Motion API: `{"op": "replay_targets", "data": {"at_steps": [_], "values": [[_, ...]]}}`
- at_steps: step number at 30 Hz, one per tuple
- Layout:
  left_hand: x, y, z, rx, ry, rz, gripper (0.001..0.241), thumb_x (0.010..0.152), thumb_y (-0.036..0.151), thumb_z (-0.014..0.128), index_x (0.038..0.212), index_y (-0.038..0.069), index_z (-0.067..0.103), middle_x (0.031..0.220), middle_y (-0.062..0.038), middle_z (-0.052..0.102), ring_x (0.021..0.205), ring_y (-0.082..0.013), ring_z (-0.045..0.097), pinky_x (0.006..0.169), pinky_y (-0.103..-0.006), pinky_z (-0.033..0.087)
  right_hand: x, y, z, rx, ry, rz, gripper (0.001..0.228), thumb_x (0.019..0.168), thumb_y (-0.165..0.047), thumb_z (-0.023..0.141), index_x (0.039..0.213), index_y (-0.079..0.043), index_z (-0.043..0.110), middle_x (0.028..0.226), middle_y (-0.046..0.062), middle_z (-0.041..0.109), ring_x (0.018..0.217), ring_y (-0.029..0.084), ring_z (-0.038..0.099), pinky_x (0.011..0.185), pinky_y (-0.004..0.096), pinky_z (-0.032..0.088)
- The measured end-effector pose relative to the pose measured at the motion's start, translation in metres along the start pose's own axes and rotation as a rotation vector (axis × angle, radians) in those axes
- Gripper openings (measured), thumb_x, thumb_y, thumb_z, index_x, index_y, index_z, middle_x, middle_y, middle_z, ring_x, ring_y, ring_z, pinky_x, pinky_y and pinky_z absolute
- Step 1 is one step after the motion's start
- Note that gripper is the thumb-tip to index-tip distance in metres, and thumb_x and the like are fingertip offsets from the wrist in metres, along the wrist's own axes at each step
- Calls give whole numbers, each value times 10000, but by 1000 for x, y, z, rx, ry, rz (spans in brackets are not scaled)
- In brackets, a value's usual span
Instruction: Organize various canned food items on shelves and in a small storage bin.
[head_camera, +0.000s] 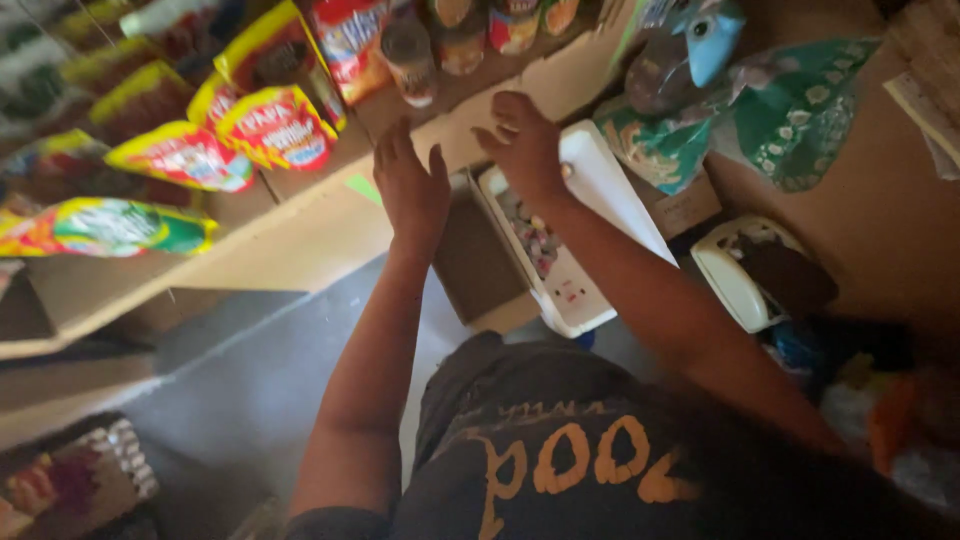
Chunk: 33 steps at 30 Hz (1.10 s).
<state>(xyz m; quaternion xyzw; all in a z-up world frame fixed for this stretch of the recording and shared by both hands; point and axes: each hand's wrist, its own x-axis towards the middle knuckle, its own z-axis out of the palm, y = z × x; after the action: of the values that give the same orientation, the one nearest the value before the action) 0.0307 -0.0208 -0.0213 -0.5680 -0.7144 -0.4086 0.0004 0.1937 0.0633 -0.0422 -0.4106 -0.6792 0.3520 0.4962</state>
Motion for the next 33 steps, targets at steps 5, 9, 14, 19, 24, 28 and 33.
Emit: {"op": "replay_targets", "data": {"at_steps": [5, 9, 14, 19, 24, 28, 33], "values": [[-25, 34, 9, -36, -56, -56, 531, 944, 194, 712, 1421, 52, 527, 1407, -177, 587, 1341, -388, 514, 1132, -492, 392, -24, 14, -58, -69, 20, 45, 370, 911, -65, 851, 1218, -62, 644, 1085, 72, 727, 1027, 167, 728, 863, 307, 643], [-61, 52, 50, -81, -168, -81, 500, 953, 239, 710, 1398, 84, 540, 1405, -189, 586, 1237, -410, 596, 1016, -493, 490, -54, 46, -124, -160, 21, -9, 342, 877, -42, 902, 1129, -46, 672, 1067, 71, 753, 1007, 155, 765, 838, 295, 645], [-113, 81, 98, -77, -337, -176, 480, 947, 285, 712, 1357, 89, 557, 1336, -221, 593, 1118, -453, 637, 856, -518, 549, -106, 111, -190, -116, 17, 106, 298, 915, -15, 882, 1102, -25, 650, 1071, 78, 748, 1023, 174, 763, 843, 303, 629], [-166, 89, 145, -11, -552, -349, 439, 918, 291, 674, 1327, 144, 608, 1266, -204, 618, 1096, -445, 644, 852, -529, 547, -175, 208, -228, -29, -5, 399, 275, 887, -13, 847, 1103, -14, 677, 984, 85, 741, 949, 179, 742, 845, 310, 623], [-246, 37, 217, 144, -741, -310, 383, 970, 304, 698, 1260, 67, 620, 1258, -248, 621, 1055, -448, 655, 856, -541, 519, -227, 267, -230, -227, -61, 632, 309, 853, -104, 860, 1110, -31, 706, 999, 95, 767, 964, 182, 761, 808, 328, 607], [-254, 7, 287, -15, -802, -389, 425, 931, 263, 701, 1289, 54, 607, 1202, -244, 645, 1030, -414, 683, 882, -503, 540, -262, 358, -209, -218, -117, 725, 322, 837, -125, 839, 1118, -42, 707, 1020, 96, 762, 1013, 200, 758, 828, 341, 609], [-251, -59, 408, -157, -752, -383, 455, 929, 199, 672, 1347, 44, 579, 1207, -233, 651, 1021, -409, 684, 870, -502, 542, -269, 494, -157, -265, -158, 638, 332, 837, -73, 813, 1149, -32, 708, 1174, 153, 723, 1013, 255, 737, 831, 357, 621]]}}
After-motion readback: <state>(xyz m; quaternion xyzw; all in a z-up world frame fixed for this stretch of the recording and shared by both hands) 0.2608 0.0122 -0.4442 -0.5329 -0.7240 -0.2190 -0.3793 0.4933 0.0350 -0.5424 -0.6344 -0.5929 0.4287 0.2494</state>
